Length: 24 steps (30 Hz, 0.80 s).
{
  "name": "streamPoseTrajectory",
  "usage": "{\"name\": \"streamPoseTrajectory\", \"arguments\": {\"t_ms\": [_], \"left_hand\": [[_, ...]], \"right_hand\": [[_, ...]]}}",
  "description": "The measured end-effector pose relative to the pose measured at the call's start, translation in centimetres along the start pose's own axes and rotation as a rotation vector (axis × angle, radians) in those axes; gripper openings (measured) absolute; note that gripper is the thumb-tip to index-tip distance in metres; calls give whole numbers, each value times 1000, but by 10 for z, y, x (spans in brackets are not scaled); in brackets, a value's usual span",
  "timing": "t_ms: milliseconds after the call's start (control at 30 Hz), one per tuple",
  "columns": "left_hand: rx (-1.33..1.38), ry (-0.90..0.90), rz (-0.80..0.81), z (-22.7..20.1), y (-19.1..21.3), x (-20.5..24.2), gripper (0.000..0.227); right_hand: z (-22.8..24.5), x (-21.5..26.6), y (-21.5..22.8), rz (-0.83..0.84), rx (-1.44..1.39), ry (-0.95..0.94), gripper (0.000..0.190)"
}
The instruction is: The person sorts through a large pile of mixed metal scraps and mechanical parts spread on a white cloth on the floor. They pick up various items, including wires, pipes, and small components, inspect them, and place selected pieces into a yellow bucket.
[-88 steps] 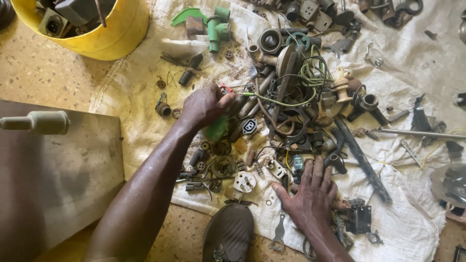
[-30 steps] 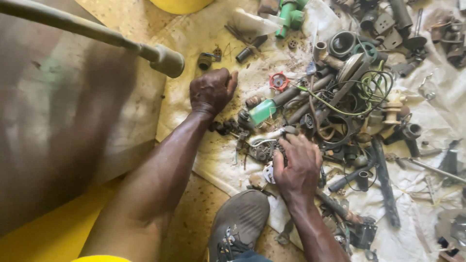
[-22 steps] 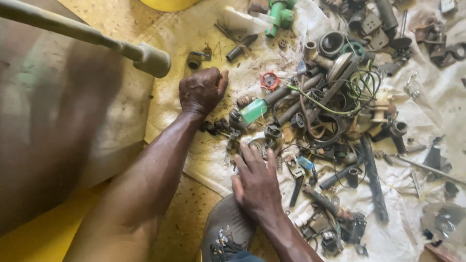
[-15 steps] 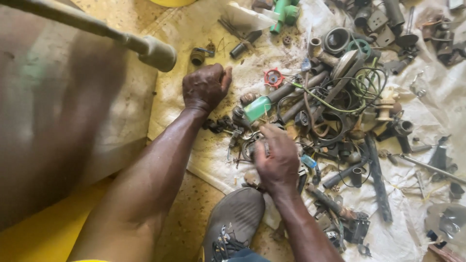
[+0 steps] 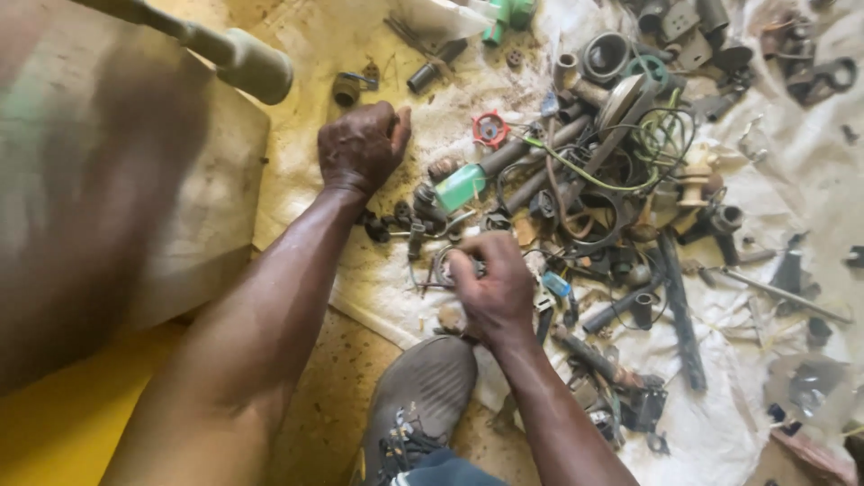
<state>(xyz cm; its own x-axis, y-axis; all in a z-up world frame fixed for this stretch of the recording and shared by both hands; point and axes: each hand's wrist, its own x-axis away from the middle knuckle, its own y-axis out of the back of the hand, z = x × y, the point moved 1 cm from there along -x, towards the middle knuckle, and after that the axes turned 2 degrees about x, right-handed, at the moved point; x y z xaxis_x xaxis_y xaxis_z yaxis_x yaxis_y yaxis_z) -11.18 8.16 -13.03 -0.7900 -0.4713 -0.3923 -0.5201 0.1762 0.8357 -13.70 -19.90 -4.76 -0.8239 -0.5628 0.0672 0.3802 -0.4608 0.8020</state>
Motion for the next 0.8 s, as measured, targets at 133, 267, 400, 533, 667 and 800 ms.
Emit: {"name": "streamPoseTrajectory", "arguments": {"t_ms": [133, 267, 400, 533, 667, 800], "left_hand": [[5, 24, -5, -4, -8, -1, 36], [-35, -11, 5, -14, 14, -11, 38], [-22, 11, 4, -5, 12, -3, 38], [-41, 10, -14, 0, -1, -3, 41], [-32, 12, -6, 0, 1, -2, 41], [-15, 4, -27, -1, -3, -5, 40]], "right_hand": [[-36, 21, 26, -94, -916, -728, 26], [-20, 24, 31, 108, -883, -786, 30], [28, 12, 34, 306, -11, -484, 42], [12, 3, 5, 367, 303, -315, 54], [11, -7, 19, 470, 313, -290, 31], [22, -16, 59, 358, -56, -483, 31]]}}
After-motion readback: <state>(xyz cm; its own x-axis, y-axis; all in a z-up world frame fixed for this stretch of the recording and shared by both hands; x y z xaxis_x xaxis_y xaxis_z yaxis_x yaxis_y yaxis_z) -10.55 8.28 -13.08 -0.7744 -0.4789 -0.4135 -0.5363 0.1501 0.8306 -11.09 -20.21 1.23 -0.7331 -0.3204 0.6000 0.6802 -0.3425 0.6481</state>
